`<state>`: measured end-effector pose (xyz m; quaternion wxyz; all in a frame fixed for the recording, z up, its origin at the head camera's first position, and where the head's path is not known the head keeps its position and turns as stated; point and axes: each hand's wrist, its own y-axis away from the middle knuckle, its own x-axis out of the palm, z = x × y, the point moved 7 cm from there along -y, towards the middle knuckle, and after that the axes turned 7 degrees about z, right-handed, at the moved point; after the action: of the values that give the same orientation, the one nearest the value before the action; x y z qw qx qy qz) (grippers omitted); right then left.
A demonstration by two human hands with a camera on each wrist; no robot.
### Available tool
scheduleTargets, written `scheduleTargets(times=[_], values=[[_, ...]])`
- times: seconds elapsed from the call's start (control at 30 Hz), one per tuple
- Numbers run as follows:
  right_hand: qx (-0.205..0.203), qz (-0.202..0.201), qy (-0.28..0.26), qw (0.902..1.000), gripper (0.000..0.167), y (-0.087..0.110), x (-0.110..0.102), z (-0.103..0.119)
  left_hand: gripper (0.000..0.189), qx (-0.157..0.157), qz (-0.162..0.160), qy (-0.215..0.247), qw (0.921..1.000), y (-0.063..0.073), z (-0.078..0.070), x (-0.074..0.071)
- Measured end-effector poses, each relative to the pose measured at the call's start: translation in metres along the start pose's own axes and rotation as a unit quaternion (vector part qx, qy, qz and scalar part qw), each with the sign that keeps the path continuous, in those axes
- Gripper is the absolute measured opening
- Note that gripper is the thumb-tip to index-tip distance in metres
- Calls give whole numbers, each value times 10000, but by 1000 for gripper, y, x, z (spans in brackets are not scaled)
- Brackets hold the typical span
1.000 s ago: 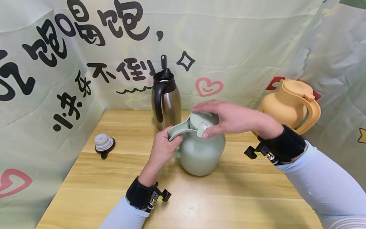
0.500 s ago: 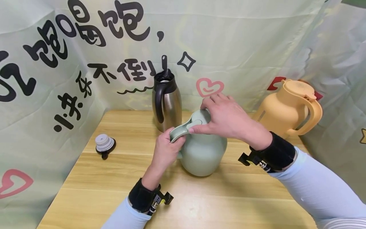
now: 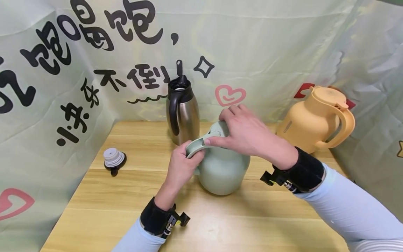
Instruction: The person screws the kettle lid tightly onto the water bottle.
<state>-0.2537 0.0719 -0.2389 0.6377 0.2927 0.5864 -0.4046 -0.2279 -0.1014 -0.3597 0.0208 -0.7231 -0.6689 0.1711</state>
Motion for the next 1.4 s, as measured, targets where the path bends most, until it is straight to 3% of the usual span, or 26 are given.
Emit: scheduleTargets(times=[0.1, 0.2, 0.3, 0.43, 0.63, 0.73, 1.07, 1.23, 1.4], values=[[-252, 365, -344, 9984, 74, 1, 1, -4, 21, 198, 393, 238, 9987, 0, 1, 2], [-396, 560, -475, 9965, 72, 3, 0, -8, 25, 322, 530, 338, 9975, 0, 2, 3], [-447, 507, -409, 9969, 71, 3, 0, -7, 30, 351, 366, 285, 9983, 2, 2, 1], [-453, 143, -160, 9987, 67, 1, -1, -1, 32, 384, -71, 88, 9992, 4, 1, 0], [-282, -59, -26, 9996, 69, 0, -1, 1, 54, 651, -552, -243, 9961, 7, -4, 0], [-270, -40, 54, 9996, 70, 0, -3, 1, 54, 734, -653, -248, 9949, 7, -6, 1], [-228, -172, 102, 9995, 73, 2, -3, -2, 31, 723, -823, -373, 9933, 7, -8, 5], [-200, -209, 118, 9995, 73, 2, -3, -2, 33, 705, -849, -448, 9929, 7, -7, 6], [-254, -208, 52, 9994, 73, 3, -1, -1, 50, 754, -978, -469, 9912, 8, -7, 5]])
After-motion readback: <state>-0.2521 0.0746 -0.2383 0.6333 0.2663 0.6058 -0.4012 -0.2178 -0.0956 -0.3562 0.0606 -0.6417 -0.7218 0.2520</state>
